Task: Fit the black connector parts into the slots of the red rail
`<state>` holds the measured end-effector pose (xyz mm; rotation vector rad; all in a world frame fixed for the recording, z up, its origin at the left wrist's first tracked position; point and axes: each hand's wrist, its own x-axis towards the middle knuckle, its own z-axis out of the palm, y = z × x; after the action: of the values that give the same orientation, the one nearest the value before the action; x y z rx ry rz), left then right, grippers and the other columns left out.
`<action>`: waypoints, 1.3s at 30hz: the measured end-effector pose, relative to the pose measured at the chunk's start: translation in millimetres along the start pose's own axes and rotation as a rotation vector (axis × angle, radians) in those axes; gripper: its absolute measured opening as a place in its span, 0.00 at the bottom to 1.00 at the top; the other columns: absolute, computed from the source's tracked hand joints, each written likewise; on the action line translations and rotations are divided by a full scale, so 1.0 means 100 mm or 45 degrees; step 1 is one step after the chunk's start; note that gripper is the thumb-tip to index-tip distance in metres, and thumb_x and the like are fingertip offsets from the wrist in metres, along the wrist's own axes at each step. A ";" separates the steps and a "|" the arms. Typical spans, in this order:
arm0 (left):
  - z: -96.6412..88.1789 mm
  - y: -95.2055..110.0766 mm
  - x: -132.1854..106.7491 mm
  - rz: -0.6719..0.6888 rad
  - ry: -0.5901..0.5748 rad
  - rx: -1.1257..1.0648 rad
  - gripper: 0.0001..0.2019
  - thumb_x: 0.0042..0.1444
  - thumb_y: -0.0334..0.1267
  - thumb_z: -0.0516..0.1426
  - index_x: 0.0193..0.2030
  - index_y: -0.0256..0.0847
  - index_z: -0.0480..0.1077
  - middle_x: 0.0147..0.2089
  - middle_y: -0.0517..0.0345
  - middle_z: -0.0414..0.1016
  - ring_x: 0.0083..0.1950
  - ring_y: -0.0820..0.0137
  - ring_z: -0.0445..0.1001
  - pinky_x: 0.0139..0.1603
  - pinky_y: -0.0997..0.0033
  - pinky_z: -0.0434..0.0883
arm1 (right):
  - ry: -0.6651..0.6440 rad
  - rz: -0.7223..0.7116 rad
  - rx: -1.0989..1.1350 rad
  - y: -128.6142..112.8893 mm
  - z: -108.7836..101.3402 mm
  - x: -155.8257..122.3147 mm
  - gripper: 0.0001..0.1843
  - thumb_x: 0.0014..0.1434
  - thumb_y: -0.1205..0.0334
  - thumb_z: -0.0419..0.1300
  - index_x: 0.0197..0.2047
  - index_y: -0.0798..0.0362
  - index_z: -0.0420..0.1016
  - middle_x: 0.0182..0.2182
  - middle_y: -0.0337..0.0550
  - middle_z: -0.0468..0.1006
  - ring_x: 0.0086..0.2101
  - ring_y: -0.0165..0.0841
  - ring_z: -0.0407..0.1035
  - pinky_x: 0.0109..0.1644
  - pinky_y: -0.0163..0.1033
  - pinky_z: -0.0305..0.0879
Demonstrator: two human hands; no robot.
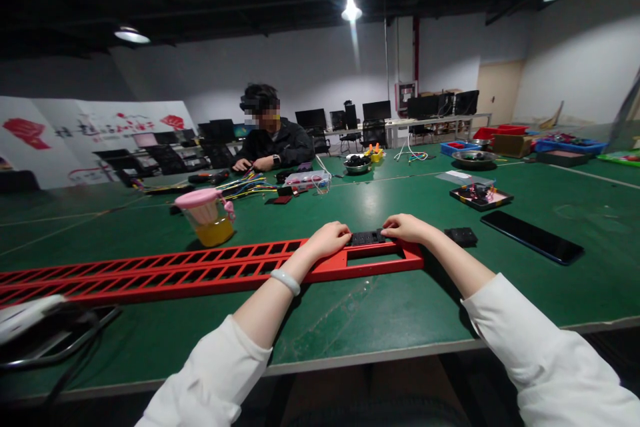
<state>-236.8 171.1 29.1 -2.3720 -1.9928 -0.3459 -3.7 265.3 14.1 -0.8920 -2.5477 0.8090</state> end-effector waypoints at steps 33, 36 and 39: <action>0.01 -0.01 0.01 0.043 0.025 0.024 0.16 0.55 0.44 0.46 0.34 0.40 0.72 0.36 0.52 0.73 0.37 0.67 0.70 0.37 0.73 0.64 | 0.093 -0.260 -0.279 -0.12 -0.03 -0.05 0.09 0.51 0.63 0.53 0.31 0.55 0.74 0.34 0.47 0.74 0.35 0.35 0.67 0.40 0.36 0.61; 0.02 -0.02 0.01 0.057 0.027 0.026 0.15 0.55 0.44 0.46 0.34 0.40 0.72 0.36 0.52 0.73 0.37 0.68 0.70 0.37 0.73 0.64 | 0.111 -0.266 -0.269 -0.12 -0.02 -0.05 0.08 0.50 0.64 0.54 0.31 0.55 0.74 0.34 0.47 0.74 0.35 0.35 0.67 0.41 0.35 0.60; 0.02 -0.03 0.02 0.065 0.032 0.032 0.16 0.55 0.44 0.46 0.34 0.40 0.72 0.36 0.52 0.73 0.36 0.68 0.69 0.36 0.74 0.63 | 0.142 -0.216 -0.236 -0.15 0.00 -0.05 0.08 0.49 0.65 0.54 0.31 0.55 0.74 0.35 0.46 0.75 0.36 0.35 0.67 0.41 0.34 0.60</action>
<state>-239.4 174.1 26.7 -2.3861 -1.9111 -0.3456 -7.2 252.5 22.6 -0.7377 -2.5867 0.4662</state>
